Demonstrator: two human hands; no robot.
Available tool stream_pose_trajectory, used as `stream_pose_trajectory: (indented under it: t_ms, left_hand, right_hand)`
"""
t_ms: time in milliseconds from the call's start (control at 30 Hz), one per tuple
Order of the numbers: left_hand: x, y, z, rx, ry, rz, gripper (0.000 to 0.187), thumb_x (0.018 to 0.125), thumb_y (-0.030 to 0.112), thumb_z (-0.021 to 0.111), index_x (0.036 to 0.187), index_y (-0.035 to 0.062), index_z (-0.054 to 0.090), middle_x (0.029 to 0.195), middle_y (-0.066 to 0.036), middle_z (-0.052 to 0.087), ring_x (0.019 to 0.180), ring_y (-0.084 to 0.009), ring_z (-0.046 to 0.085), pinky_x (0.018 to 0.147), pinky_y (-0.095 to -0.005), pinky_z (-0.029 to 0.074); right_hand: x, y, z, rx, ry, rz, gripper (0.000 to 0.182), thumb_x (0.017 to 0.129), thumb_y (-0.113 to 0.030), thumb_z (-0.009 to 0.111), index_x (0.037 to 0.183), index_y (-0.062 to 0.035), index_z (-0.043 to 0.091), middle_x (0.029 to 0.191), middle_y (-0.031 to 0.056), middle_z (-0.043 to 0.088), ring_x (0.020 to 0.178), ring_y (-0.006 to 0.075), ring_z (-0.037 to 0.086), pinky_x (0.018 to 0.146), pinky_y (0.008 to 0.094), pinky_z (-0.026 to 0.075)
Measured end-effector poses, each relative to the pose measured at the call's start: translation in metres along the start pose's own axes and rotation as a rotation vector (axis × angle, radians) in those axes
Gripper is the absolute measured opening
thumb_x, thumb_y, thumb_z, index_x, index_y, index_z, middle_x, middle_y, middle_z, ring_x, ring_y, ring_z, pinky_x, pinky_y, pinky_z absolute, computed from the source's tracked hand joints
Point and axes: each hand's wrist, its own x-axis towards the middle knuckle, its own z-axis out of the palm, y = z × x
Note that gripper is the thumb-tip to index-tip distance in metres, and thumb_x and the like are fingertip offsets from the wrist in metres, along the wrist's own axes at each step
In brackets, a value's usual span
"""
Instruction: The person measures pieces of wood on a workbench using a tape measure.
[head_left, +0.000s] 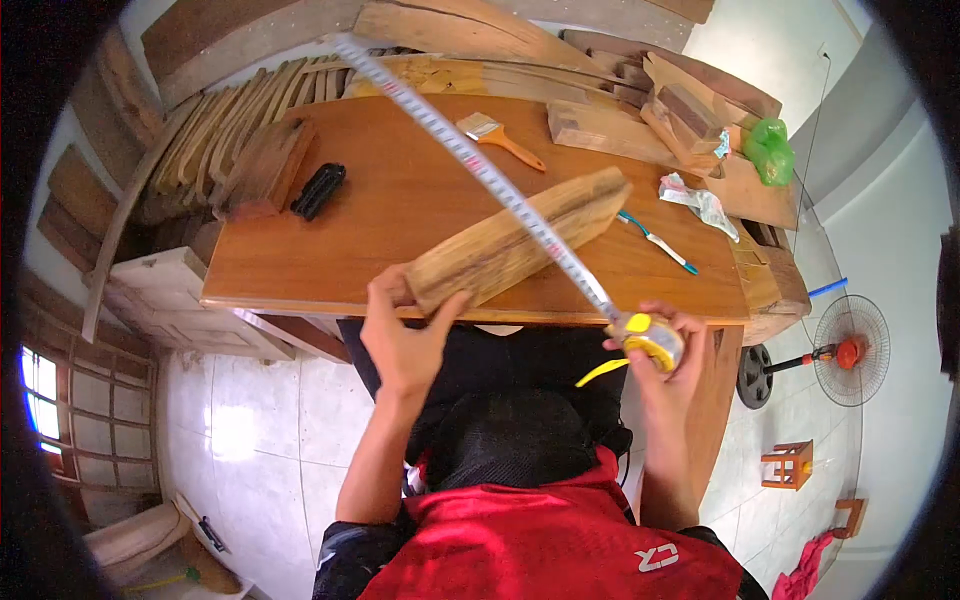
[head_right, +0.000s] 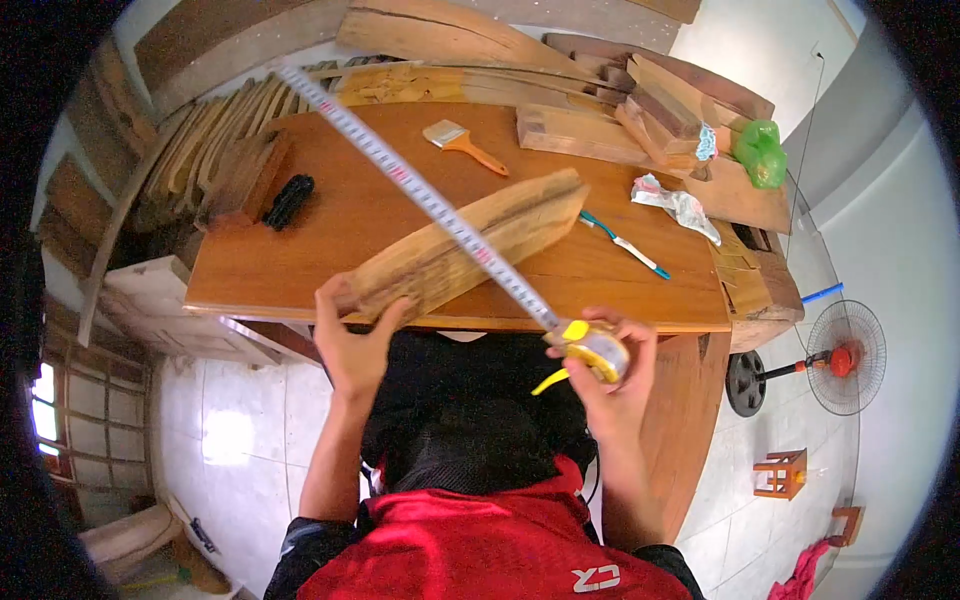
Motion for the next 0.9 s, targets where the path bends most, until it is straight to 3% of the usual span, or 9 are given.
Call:
stream_pose_trajectory:
  t_ms: [33, 133, 267, 300, 400, 567, 800, 833, 900]
  left_hand:
    - [-0.005, 0.001, 0.008, 0.024, 0.011, 0.016, 0.056, 0.069, 0.020, 0.092, 0.108, 0.0005, 0.058, 0.092, -0.013, 0.065, 0.080, -0.0211, 0.065, 0.072, -0.0326, 0.053]
    - [-0.016, 0.009, 0.030, 0.057, -0.056, 0.007, 0.061, 0.066, 0.021, 0.092, 0.110, 0.0008, 0.056, 0.088, -0.011, 0.059, 0.078, -0.0233, 0.060, 0.073, -0.0329, 0.051]
    - [-0.017, 0.005, 0.030, 0.016, -0.205, 0.163, 0.068, 0.064, 0.026, 0.093, 0.117, 0.0054, 0.056, 0.104, -0.015, 0.064, 0.090, -0.0339, 0.065, 0.075, -0.0403, 0.054]
    - [-0.016, 0.002, 0.027, -0.065, -0.264, 0.204, 0.070, 0.063, 0.023, 0.093, 0.121, 0.0051, 0.056, 0.114, -0.016, 0.063, 0.093, -0.0330, 0.066, 0.078, -0.0387, 0.054]
    - [-0.012, 0.005, 0.014, -0.355, -0.428, 0.095, 0.065, 0.064, 0.018, 0.091, 0.119, 0.0047, 0.059, 0.119, -0.016, 0.062, 0.098, -0.0323, 0.066, 0.079, -0.0374, 0.054]
    - [-0.013, -0.016, 0.014, -0.319, -0.556, 0.236, 0.057, 0.070, 0.004, 0.080, 0.123, 0.0043, 0.058, 0.128, -0.016, 0.057, 0.106, -0.0286, 0.063, 0.086, -0.0343, 0.052]
    - [-0.017, -0.017, 0.006, -0.663, -0.693, 0.039, 0.059, 0.072, 0.004, 0.076, 0.127, 0.0018, 0.056, 0.130, -0.017, 0.055, 0.114, -0.0280, 0.058, 0.092, -0.0369, 0.050]
    - [-0.012, -0.017, 0.003, -0.621, -0.702, 0.161, 0.057, 0.075, 0.004, 0.074, 0.128, 0.0005, 0.057, 0.132, -0.020, 0.055, 0.120, -0.0304, 0.056, 0.097, -0.0386, 0.048]
    - [-0.013, -0.020, 0.001, -0.629, -0.715, 0.119, 0.054, 0.076, 0.005, 0.074, 0.128, -0.0002, 0.058, 0.133, -0.021, 0.055, 0.123, -0.0315, 0.055, 0.100, -0.0395, 0.047]
  right_hand:
    - [-0.004, 0.002, 0.010, 0.028, -0.043, 0.018, 0.047, 0.083, 0.006, 0.071, 0.111, -0.0076, 0.036, 0.131, 0.0212, 0.045, 0.109, 0.0365, 0.063, 0.086, 0.0477, 0.060]
    - [-0.020, 0.006, 0.037, 0.102, -0.181, 0.061, 0.048, 0.084, 0.006, 0.071, 0.107, -0.0080, 0.032, 0.133, 0.0212, 0.043, 0.112, 0.0367, 0.064, 0.086, 0.0451, 0.060]
    - [-0.026, 0.009, 0.054, 0.062, -0.332, 0.035, 0.048, 0.082, 0.010, 0.070, 0.105, -0.0073, 0.031, 0.133, 0.0232, 0.042, 0.116, 0.0316, 0.062, 0.086, 0.0409, 0.060]
    - [-0.024, 0.005, 0.056, 0.027, -0.345, 0.036, 0.048, 0.082, 0.011, 0.070, 0.106, -0.0072, 0.032, 0.130, 0.0229, 0.045, 0.116, 0.0284, 0.061, 0.090, 0.0393, 0.057]
    - [-0.025, 0.009, 0.057, -0.017, -0.317, 0.078, 0.049, 0.081, 0.011, 0.070, 0.107, -0.0073, 0.033, 0.126, 0.0220, 0.050, 0.112, 0.0255, 0.061, 0.093, 0.0371, 0.053]
    - [-0.015, 0.013, 0.058, -0.022, -0.351, 0.038, 0.049, 0.082, 0.009, 0.072, 0.109, -0.0075, 0.036, 0.123, 0.0224, 0.056, 0.111, 0.0240, 0.062, 0.093, 0.0353, 0.052]
    - [-0.008, 0.003, 0.041, -0.225, -0.407, -0.105, 0.055, 0.079, 0.008, 0.076, 0.119, -0.0053, 0.041, 0.123, 0.0237, 0.060, 0.112, 0.0259, 0.065, 0.091, 0.0360, 0.054]
    - [-0.009, 0.004, 0.039, -0.243, -0.393, -0.121, 0.054, 0.079, 0.008, 0.076, 0.119, -0.0053, 0.041, 0.123, 0.0237, 0.060, 0.111, 0.0262, 0.065, 0.091, 0.0362, 0.054]
    - [-0.010, 0.006, 0.038, -0.248, -0.368, -0.139, 0.054, 0.079, 0.009, 0.076, 0.119, -0.0050, 0.042, 0.123, 0.0237, 0.061, 0.111, 0.0266, 0.066, 0.091, 0.0365, 0.055]
